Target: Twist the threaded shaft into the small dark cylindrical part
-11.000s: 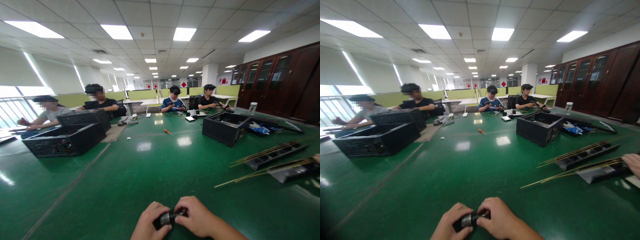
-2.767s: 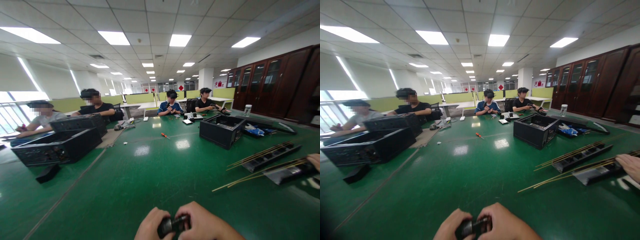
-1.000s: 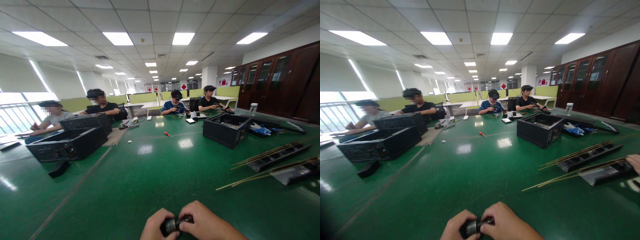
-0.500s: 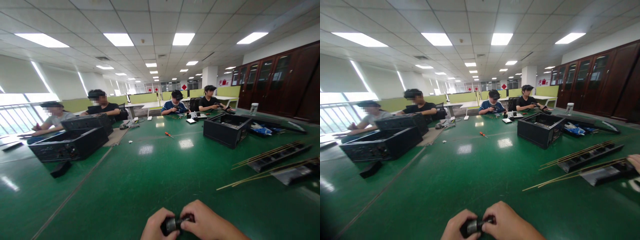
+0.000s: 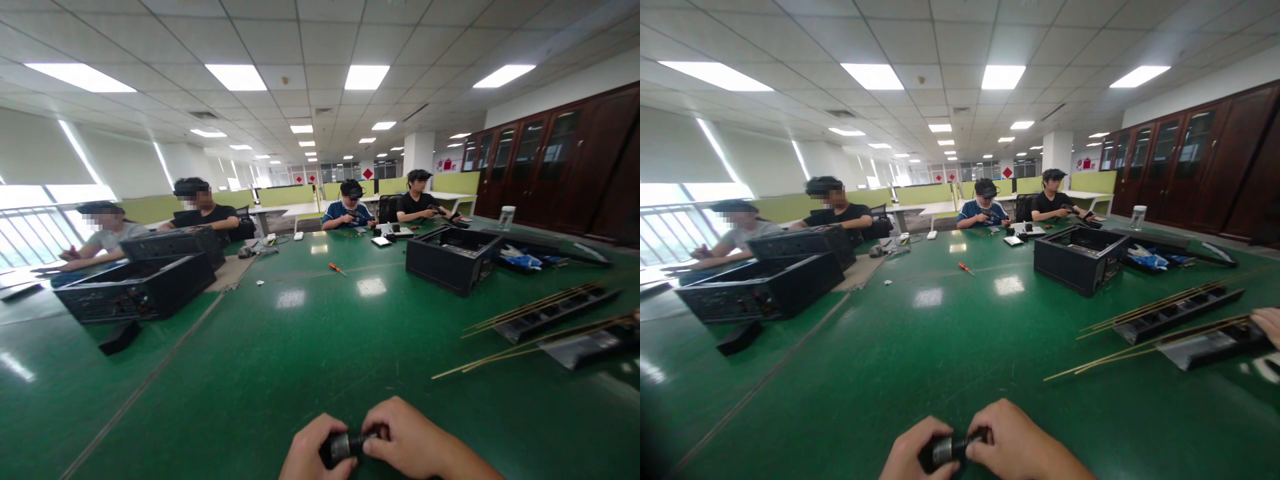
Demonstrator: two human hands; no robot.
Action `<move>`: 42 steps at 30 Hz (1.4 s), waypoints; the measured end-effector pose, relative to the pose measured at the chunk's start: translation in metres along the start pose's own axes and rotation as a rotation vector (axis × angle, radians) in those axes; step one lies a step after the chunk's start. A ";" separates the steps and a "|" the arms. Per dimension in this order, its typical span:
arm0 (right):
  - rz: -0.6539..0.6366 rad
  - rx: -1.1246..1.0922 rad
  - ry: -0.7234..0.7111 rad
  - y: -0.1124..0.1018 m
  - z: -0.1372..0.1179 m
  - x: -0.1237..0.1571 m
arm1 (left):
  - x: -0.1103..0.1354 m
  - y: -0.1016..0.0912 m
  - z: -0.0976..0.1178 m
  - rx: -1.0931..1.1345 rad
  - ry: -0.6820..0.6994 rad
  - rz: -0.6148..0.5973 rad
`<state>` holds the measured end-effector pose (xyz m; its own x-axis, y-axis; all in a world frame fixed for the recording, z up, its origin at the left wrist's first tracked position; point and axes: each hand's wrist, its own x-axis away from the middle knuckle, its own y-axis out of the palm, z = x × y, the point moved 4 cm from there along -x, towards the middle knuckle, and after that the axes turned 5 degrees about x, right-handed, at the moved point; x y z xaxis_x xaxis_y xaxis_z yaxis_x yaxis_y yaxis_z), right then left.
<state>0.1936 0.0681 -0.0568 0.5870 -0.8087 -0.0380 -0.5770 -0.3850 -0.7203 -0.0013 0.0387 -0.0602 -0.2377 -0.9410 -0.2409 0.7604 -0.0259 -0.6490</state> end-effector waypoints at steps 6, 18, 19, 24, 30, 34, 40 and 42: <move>0.013 -0.017 -0.011 0.000 0.002 0.001 | 0.001 -0.006 0.012 0.013 -0.015 0.019; -0.011 -0.042 0.001 -0.003 0.004 0.001 | 0.000 -0.009 0.015 0.009 -0.014 0.013; -0.006 -0.042 0.000 -0.003 0.004 0.002 | 0.001 -0.009 0.015 0.007 -0.012 0.013; -0.019 -0.032 0.000 -0.005 0.003 0.003 | 0.001 -0.010 0.016 0.008 0.006 0.039; -0.018 -0.012 -0.002 -0.007 0.004 0.003 | 0.000 -0.012 0.017 0.015 0.000 0.045; -0.022 -0.012 0.028 -0.008 0.007 0.003 | 0.000 -0.013 0.018 0.012 -0.005 0.049; -0.020 -0.028 0.026 -0.010 0.007 0.003 | 0.000 -0.011 0.017 0.005 -0.006 0.052; -0.023 -0.026 0.030 -0.009 0.008 0.003 | 0.001 -0.011 0.016 -0.003 -0.004 0.050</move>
<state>0.2056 0.0726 -0.0563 0.5837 -0.8120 -0.0005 -0.5783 -0.4153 -0.7022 -0.0004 0.0331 -0.0419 -0.1969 -0.9425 -0.2701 0.7693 0.0223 -0.6385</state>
